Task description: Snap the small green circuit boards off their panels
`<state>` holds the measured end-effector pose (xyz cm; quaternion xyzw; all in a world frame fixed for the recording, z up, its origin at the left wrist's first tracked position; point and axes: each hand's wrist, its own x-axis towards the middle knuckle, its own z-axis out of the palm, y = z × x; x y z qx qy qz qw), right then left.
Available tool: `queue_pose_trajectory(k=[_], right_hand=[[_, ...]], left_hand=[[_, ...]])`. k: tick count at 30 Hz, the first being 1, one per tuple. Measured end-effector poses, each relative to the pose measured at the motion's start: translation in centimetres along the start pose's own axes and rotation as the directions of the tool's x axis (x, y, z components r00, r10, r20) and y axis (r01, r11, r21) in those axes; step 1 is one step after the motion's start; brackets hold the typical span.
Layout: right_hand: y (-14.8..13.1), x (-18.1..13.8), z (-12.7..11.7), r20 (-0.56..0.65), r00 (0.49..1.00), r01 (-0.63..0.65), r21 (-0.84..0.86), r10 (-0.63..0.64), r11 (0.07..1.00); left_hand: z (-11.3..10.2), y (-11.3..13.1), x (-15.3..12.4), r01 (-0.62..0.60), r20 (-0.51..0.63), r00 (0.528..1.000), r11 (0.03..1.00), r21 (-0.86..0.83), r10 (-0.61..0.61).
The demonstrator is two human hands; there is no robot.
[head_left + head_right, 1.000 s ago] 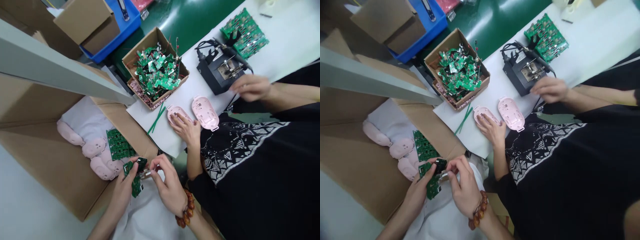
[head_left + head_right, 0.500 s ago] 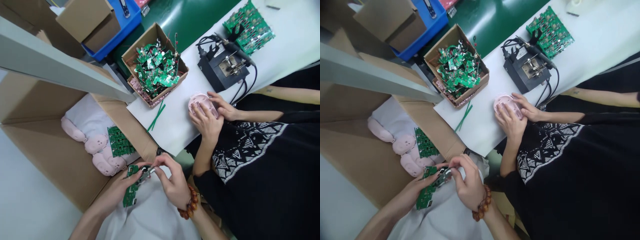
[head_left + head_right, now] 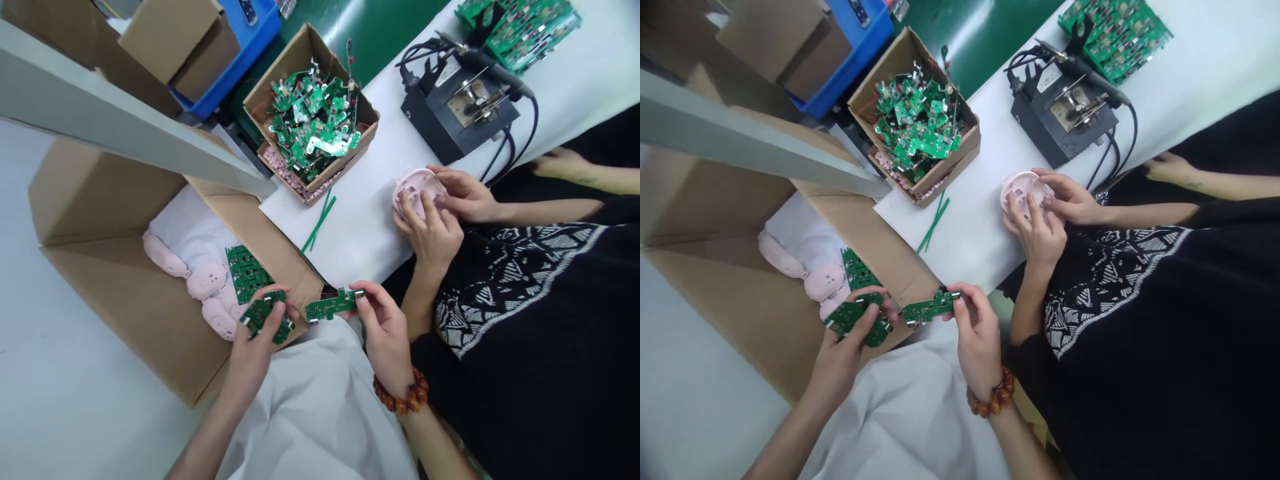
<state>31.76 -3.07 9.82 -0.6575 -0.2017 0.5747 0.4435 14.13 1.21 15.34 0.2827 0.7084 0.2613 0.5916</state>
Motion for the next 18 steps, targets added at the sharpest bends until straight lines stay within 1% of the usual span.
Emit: queue_pose_trajectory(k=[2,4,7,9,11,13,16,18], right_hand=[[0.0,-0.2,0.2,0.008,1.0,0.027,-0.036,-0.027,0.999],[-0.3,-0.4,0.3,0.024,0.996,0.091,-0.111,-0.089,0.99],[-0.9,-0.7,0.3,0.059,0.971,0.238,-0.274,-0.231,0.932],[-1.2,-1.0,0.3,0.09,0.95,0.311,-0.336,-0.298,0.889],[-1.3,-1.3,0.4,0.121,0.935,0.354,-0.342,-0.333,0.871],[-1.2,-1.6,0.6,0.145,0.925,0.38,-0.328,-0.351,0.865],[-0.9,-2.1,1.1,0.162,0.923,0.384,-0.301,-0.35,0.873],[-0.7,-2.5,1.3,0.193,0.923,0.376,-0.265,-0.333,0.888]], left_hand=[[0.1,-0.1,-0.2,-0.129,-0.014,0.991,0.972,0.195,0.134],[-0.1,-0.3,-0.2,-0.208,-0.007,0.974,0.915,0.346,0.224],[-0.7,-0.6,0.0,-0.295,0.039,0.949,0.843,0.449,0.312],[-1.0,-0.7,0.2,-0.342,0.081,0.934,0.802,0.49,0.349],[-1.0,-0.7,0.1,-0.357,0.116,0.929,0.772,0.525,0.351],[-0.6,-0.8,-0.2,-0.341,0.153,0.939,0.776,0.53,0.308],[0.2,-1.1,-0.8,-0.312,0.198,0.95,0.801,0.512,0.243],[0.5,-1.4,-1.1,-0.311,0.195,0.95,0.787,0.533,0.243]])
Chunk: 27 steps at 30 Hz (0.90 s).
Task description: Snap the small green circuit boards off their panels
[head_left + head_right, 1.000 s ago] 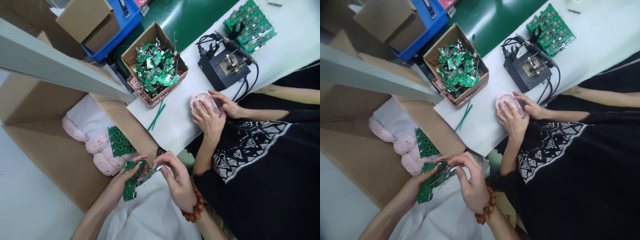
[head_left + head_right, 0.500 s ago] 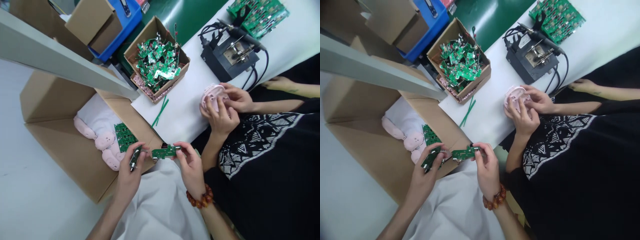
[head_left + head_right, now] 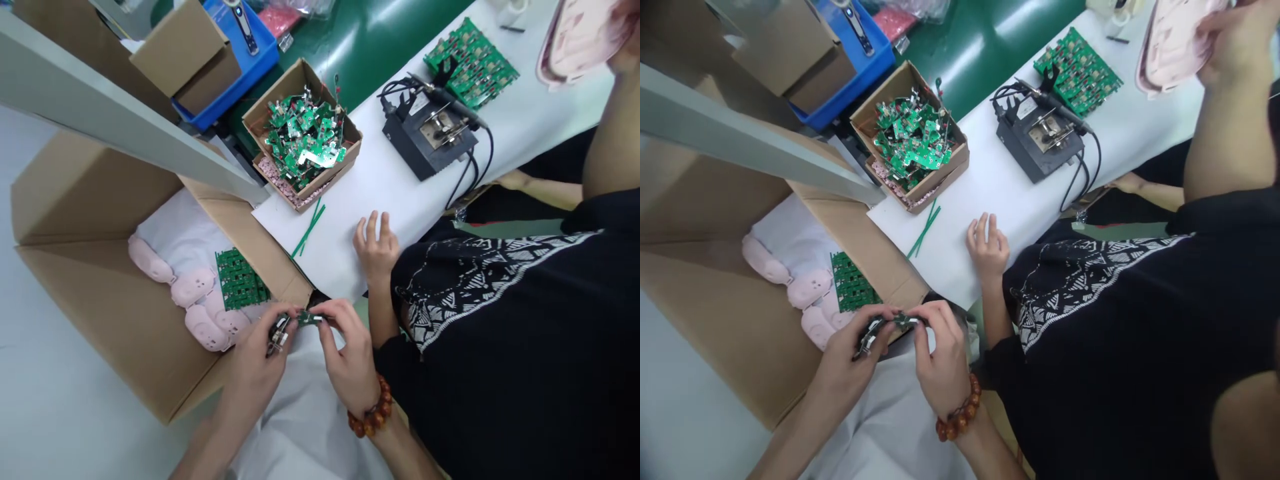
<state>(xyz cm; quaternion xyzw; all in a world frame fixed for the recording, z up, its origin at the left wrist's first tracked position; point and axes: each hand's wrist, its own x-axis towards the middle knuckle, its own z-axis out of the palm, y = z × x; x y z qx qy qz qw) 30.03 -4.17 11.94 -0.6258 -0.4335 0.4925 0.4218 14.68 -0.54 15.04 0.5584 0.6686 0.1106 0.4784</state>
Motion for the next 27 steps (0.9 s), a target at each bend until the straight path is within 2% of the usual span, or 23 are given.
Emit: queue_pose_trajectory(k=[3,8,13,20,24,27], right_hand=[[0.0,-0.7,0.5,0.02,1.0,-0.023,0.055,0.022,0.998],[0.1,-1.6,1.1,-0.001,1.0,-0.031,0.029,0.031,0.999],[0.1,-1.6,1.4,-0.024,0.996,-0.083,0.028,0.084,0.996],[0.4,-1.2,2.2,-0.119,0.992,0.018,-0.151,-0.036,0.988],[0.8,-1.1,2.9,-0.136,0.984,0.089,-0.204,-0.119,0.975],[0.8,-1.1,3.2,-0.136,0.983,0.091,-0.214,-0.122,0.973]], left_hand=[[0.4,-0.2,-0.4,-0.022,-0.04,0.999,0.998,0.059,0.024],[0.6,-0.2,-0.6,0.014,-0.129,0.992,0.997,0.072,-0.005],[0.4,0.2,-0.7,-0.009,-0.131,0.991,0.995,0.096,0.021],[0.0,0.2,-0.9,-0.033,-0.122,0.991,0.994,0.105,0.046],[-0.2,-0.1,-0.9,-0.065,-0.149,0.985,0.985,0.161,0.09],[-0.3,-0.4,-1.0,-0.084,-0.144,0.983,0.978,0.191,0.113]])
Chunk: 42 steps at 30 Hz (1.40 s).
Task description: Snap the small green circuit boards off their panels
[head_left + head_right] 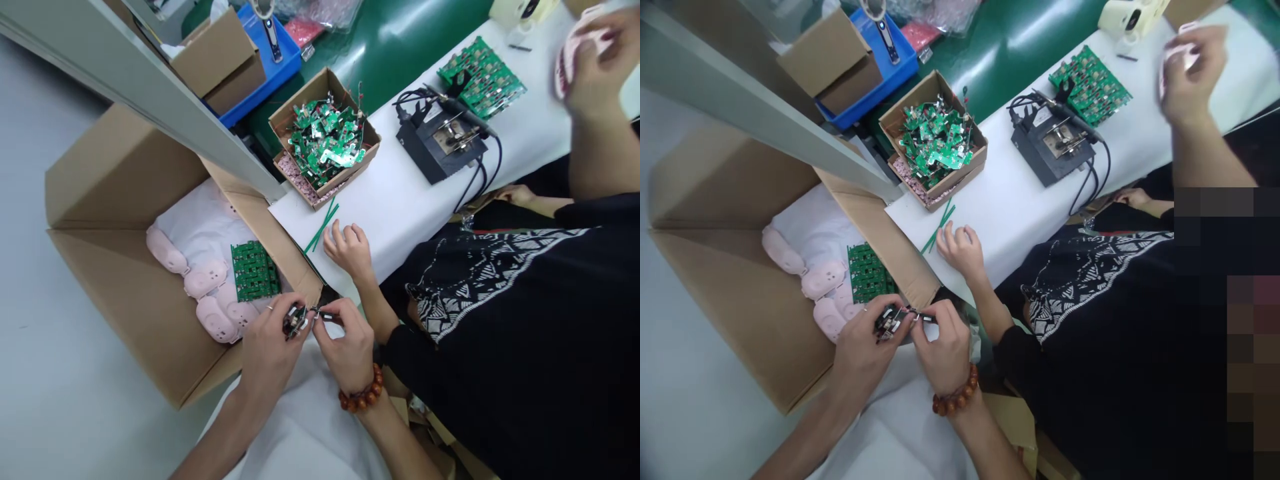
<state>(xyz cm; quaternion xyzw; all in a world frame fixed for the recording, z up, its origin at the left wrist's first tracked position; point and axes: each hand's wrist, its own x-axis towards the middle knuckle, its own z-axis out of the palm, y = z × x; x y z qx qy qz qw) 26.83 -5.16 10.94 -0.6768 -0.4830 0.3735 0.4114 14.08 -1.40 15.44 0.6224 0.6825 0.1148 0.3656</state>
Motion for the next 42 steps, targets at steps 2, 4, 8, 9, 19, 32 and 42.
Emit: queue_pose_trajectory(k=[2,4,8,9,19,32,42], right_hand=[[0.0,-0.1,0.1,0.007,1.0,-0.015,0.005,0.015,1.0],[0.0,-0.2,0.0,0.012,1.0,-0.029,0.012,0.029,1.0],[0.3,-0.5,0.0,0.034,0.999,-0.023,0.02,0.022,1.0],[0.5,-0.6,0.0,0.044,0.999,-0.021,0.023,0.02,1.0],[1.1,-1.6,0.8,-0.053,0.998,0.034,-0.123,-0.04,0.992],[0.3,-1.8,0.2,-0.168,0.972,0.126,-0.216,-0.164,0.968],[-0.5,1.6,-1.8,0.061,0.992,-0.127,0.299,0.114,0.946]], left_hand=[[0.0,-0.2,-0.1,-0.001,0.011,1.0,1.0,0.013,0.001],[0.0,-0.5,-0.2,0.002,0.026,1.0,1.0,0.019,-0.003],[0.2,-1.0,-0.4,0.018,0.052,0.998,1.0,0.009,-0.018],[0.3,-1.1,-0.4,0.019,0.053,0.998,1.0,0.007,-0.02],[1.1,-1.9,-0.6,0.017,0.063,0.998,0.995,0.099,-0.023],[1.6,-1.3,-0.7,-0.064,0.048,0.997,0.995,-0.08,0.068],[-2.0,0.7,0.9,0.082,0.041,0.996,0.971,-0.223,-0.075]])
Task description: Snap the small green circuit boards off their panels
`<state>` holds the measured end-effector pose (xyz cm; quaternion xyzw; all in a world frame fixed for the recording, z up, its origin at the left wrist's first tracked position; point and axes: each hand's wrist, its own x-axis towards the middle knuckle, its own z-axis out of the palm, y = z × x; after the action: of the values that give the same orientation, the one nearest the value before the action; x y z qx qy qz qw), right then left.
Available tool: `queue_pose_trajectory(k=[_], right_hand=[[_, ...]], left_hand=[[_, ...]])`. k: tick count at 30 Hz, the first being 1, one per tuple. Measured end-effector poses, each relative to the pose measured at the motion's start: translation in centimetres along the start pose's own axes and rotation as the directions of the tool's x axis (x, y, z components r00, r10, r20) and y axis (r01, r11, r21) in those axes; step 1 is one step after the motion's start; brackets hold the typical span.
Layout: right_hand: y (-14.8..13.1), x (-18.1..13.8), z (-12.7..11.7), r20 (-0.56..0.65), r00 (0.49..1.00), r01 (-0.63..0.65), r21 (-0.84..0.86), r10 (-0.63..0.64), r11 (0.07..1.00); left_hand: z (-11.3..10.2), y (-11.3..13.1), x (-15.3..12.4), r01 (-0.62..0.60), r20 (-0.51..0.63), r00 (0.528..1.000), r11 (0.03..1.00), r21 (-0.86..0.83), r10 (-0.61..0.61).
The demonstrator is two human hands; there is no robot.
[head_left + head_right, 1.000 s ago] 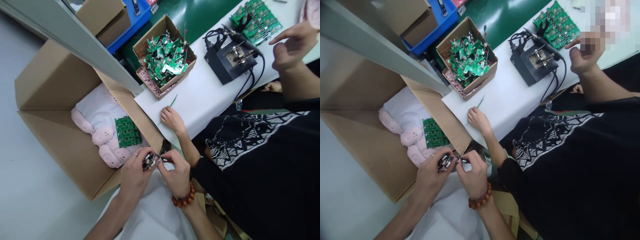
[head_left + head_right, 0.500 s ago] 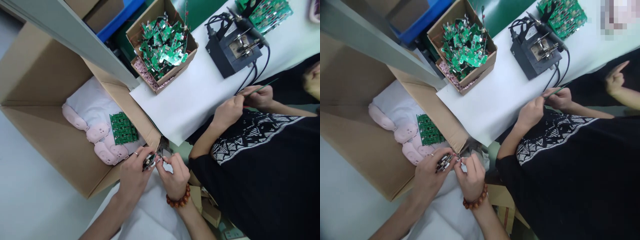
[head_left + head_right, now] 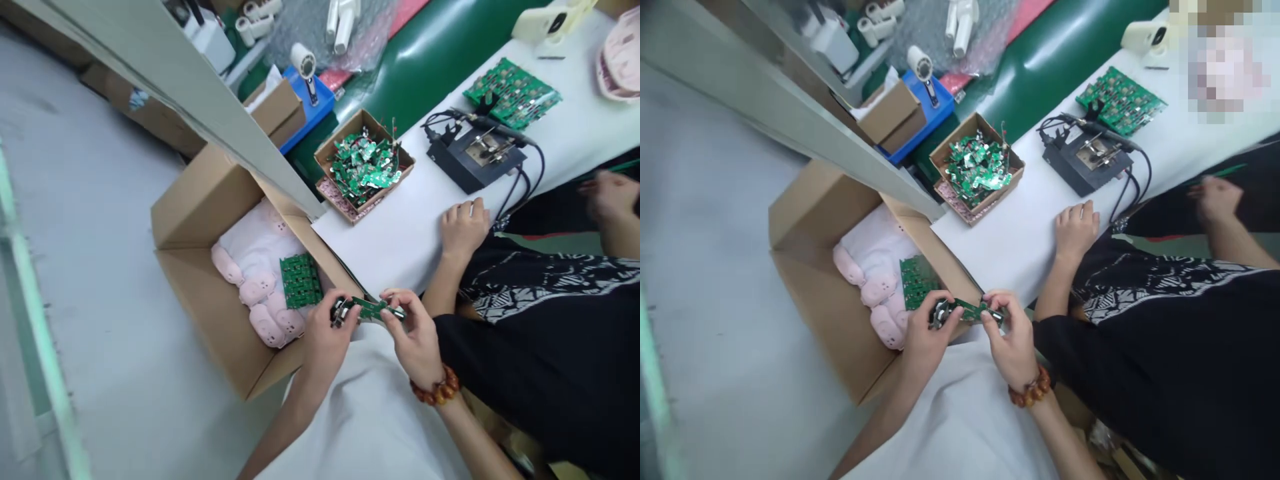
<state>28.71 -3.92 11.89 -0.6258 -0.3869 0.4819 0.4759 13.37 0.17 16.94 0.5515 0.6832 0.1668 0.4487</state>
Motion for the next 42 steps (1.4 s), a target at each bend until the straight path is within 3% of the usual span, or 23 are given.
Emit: queue_pose_trajectory(k=[4,12,16,20,25,30,36,39,42], right_hand=[[-0.1,0.1,0.8,0.093,0.99,-0.111,0.021,0.109,0.994],[-1.9,0.8,2.1,0.015,0.995,-0.099,-0.069,0.101,0.993],[-2.6,0.2,3.4,-0.089,0.991,0.071,-0.258,-0.097,0.964],[-2.8,-1.4,5.5,-0.167,0.928,0.198,-0.539,-0.334,0.819],[-3.5,-2.5,6.8,-0.155,0.894,0.218,-0.67,-0.421,0.709],[-4.7,-1.8,7.2,-0.136,0.859,0.305,-0.638,-0.493,0.707],[-6.3,-2.3,7.2,0.096,0.854,0.488,-0.489,-0.511,0.723],[-7.0,-2.6,7.0,0.152,0.913,0.408,-0.344,-0.379,0.846],[-7.8,-2.1,7.3,0.178,0.968,0.208,-0.176,-0.176,0.962]], left_hand=[[-0.1,-0.7,-0.4,-0.08,-0.086,0.993,0.996,0.039,0.083],[-0.1,-1.2,-0.5,-0.183,-0.149,0.972,0.983,0.014,0.183],[0.0,-1.2,-0.6,-0.163,-0.157,0.974,0.987,0.012,0.162],[-0.2,-1.6,-1.1,-0.17,-0.196,0.965,0.985,0.041,0.174],[-1.1,-1.8,-2.4,-0.244,-0.264,0.926,0.962,0.124,0.269],[-2.0,-1.6,-3.3,-0.325,-0.362,0.856,0.929,0.18,0.369],[-5.5,-2.1,-3.4,-0.197,-0.44,0.876,0.979,0.049,0.199],[-7.8,-3.0,-3.7,-0.169,-0.441,0.89,0.982,-0.081,0.117],[-9.8,-3.8,-4.7,-0.13,-0.326,0.944,0.961,-0.244,0.046]])
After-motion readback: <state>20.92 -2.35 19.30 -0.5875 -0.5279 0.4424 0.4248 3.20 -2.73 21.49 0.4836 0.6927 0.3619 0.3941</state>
